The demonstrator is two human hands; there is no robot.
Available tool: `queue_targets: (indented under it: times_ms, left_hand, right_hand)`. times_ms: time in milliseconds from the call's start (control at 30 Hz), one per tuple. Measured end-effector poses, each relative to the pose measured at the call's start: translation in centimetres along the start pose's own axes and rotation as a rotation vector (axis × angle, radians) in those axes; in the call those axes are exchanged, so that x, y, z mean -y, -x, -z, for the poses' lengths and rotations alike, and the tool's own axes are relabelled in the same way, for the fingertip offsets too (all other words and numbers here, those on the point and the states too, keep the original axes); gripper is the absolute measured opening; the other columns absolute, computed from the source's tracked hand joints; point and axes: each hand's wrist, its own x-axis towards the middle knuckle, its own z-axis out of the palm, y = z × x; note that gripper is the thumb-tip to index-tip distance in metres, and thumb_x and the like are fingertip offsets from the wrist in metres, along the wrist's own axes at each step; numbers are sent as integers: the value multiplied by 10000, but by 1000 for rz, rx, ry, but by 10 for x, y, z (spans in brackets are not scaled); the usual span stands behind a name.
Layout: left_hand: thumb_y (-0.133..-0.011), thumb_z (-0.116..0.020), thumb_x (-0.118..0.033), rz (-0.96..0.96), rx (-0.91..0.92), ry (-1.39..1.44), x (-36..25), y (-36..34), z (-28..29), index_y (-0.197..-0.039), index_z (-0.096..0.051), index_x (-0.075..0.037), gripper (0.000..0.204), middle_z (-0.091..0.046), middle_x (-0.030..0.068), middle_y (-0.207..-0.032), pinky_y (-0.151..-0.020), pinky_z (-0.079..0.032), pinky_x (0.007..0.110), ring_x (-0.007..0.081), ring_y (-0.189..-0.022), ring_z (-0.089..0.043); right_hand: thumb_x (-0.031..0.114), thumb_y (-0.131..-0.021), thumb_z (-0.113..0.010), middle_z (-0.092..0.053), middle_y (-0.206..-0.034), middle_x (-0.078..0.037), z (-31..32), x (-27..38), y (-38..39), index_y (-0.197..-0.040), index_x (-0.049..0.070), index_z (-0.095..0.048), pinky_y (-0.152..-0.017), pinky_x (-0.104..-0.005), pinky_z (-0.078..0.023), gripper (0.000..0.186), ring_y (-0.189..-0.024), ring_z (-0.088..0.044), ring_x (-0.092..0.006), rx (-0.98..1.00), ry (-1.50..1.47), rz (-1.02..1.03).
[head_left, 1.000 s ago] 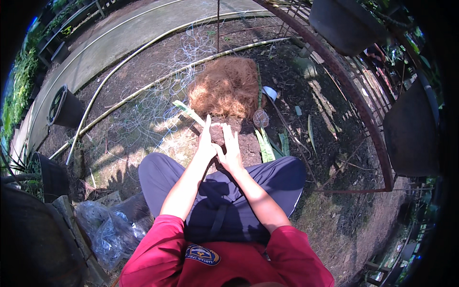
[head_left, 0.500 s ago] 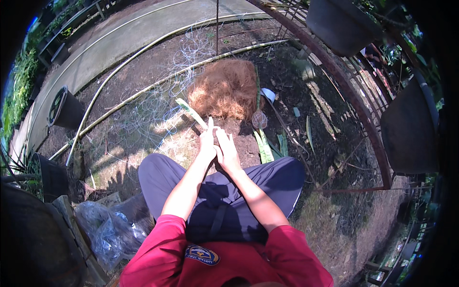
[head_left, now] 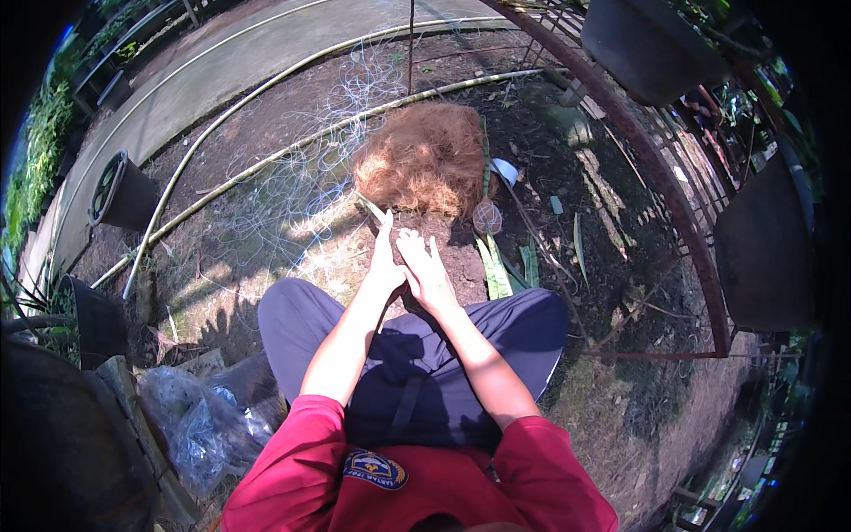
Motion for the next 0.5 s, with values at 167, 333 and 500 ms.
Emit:
queue_targets:
  times_ms: [167, 333, 500]
  left_hand:
    - [-899, -673, -405, 63, 53, -105, -1, -11, 16, -809, -595, -124, 306, -592, 59, -728, -634, -527, 343, 222, -676, -597]
    - [-896, -659, -284, -37, -59, -244, 0, -20, 21, -810, -605, -136, 180, -574, 16, -683, -577, -508, 315, 185, -645, -597]
    - [-882, -663, -249, 75, 51, -304, -9, -12, 27, -825, -602, -131, 145, -581, -18, -659, -560, -508, 273, 158, -608, -598]
  right_hand:
    - [55, -836, -630, -516, -1392, -146, -6, 0, 5, -1356, 72, -521, -1130, -536, -288, 532, -1315, -470, -297, -88, 70, 39]
    - [74, -825, -656, -523, -1387, -140, -1, 0, 6, -1289, 60, -575, -1130, -520, -300, 471, -1296, -492, -303, -67, 60, 22]
    - [66, -791, -652, -552, -1350, -119, 21, -3, 1, -1268, 60, -584, -1108, -507, -350, 482, -1276, -511, -306, 43, 22, 250]
